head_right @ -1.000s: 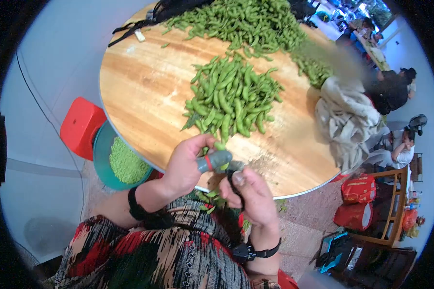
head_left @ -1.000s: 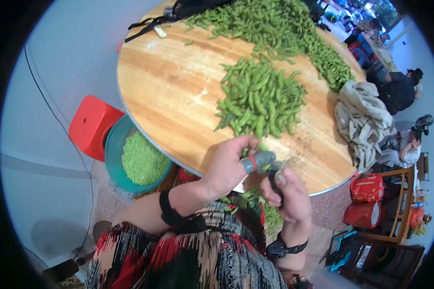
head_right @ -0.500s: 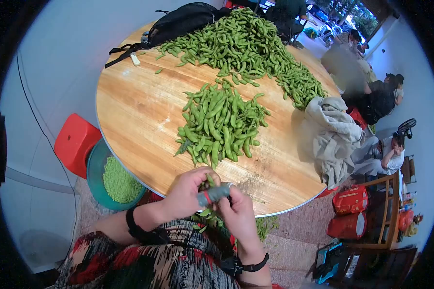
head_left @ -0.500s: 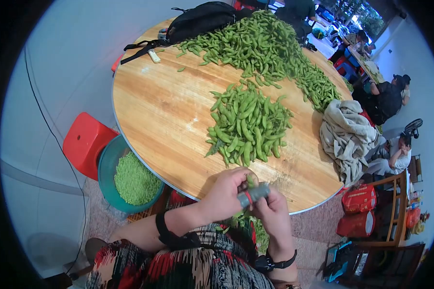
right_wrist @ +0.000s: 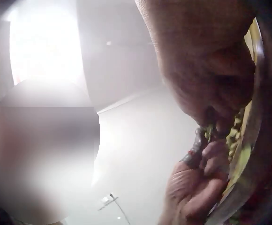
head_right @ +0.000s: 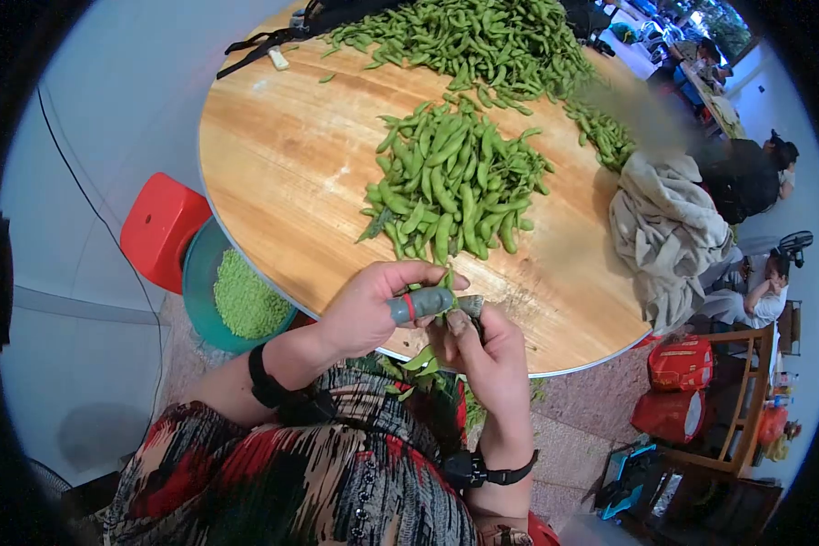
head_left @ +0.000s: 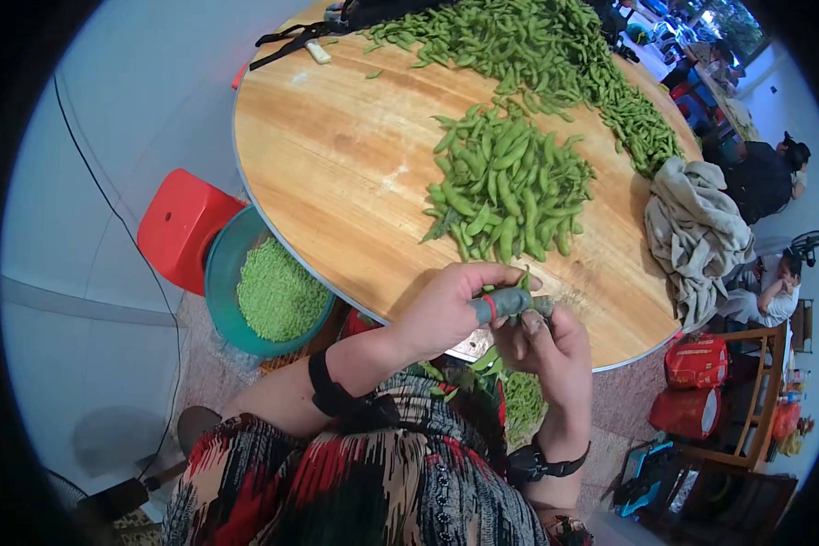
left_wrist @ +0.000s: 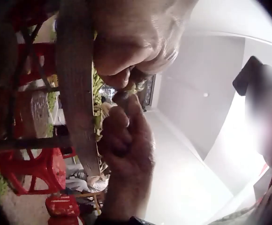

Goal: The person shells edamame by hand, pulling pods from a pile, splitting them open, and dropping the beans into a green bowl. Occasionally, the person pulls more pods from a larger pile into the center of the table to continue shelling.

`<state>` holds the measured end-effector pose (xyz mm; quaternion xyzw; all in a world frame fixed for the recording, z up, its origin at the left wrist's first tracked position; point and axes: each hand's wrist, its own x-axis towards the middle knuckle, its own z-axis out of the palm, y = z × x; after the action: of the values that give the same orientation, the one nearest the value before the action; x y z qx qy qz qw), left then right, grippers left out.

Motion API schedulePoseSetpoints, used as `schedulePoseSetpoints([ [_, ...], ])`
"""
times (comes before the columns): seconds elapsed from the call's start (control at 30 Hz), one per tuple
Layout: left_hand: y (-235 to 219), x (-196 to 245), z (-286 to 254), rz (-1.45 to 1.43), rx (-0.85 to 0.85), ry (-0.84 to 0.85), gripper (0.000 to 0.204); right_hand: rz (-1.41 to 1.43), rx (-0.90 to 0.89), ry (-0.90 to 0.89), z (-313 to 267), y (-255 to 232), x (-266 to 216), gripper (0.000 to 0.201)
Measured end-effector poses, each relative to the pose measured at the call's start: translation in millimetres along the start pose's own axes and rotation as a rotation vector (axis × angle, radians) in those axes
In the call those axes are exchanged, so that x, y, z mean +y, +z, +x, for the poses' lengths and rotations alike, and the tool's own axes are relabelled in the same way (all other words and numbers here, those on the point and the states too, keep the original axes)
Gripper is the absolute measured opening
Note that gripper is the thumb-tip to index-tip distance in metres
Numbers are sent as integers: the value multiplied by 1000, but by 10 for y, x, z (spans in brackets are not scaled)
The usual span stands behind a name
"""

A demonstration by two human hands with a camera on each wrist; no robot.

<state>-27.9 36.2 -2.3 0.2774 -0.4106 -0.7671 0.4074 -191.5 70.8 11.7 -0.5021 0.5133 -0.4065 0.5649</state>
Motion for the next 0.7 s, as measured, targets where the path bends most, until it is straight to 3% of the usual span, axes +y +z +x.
schedulePoseSetpoints([
  [0.03, 15, -20, 10, 142, 55, 79, 25, 3, -4, 6, 23, -9, -1, 13],
  [0.13, 42, -11, -27, 474, 121, 206, 31, -176, 228, -171, 96, -50, -68, 12],
  [0.2, 61, 30, -39, 862, 138, 325, 39, -125, 194, -161, 122, -40, -98, 10],
  [0.27, 35, 10, -11, 909, 106, 341, 42, -189, 112, -175, 159, -28, -70, 10],
  [0.37, 7, -3, 24, 670, 11, 240, 41, -81, 55, -138, 191, -81, -34, 8],
  [0.43, 15, -4, 39, -82, -21, -70, 34, -8, 48, -144, 196, -66, -32, 8],
  [0.5, 5, 10, 45, -148, -9, -125, 28, -105, 209, -231, 193, 0, -49, 6],
  [0.53, 4, 8, 46, -214, 4, -181, 23, -108, 209, -230, 195, 42, -60, 6],
  [0.6, 52, 12, 62, -296, 20, -200, 18, -338, 362, -459, 202, 114, -81, 7],
  [0.63, 64, 14, 70, -375, 35, -217, 13, -427, 387, -575, 233, 101, -30, 11],
  [0.7, 1, -22, 106, -381, 58, -147, 13, -580, 348, -564, 180, 98, -30, 13],
])
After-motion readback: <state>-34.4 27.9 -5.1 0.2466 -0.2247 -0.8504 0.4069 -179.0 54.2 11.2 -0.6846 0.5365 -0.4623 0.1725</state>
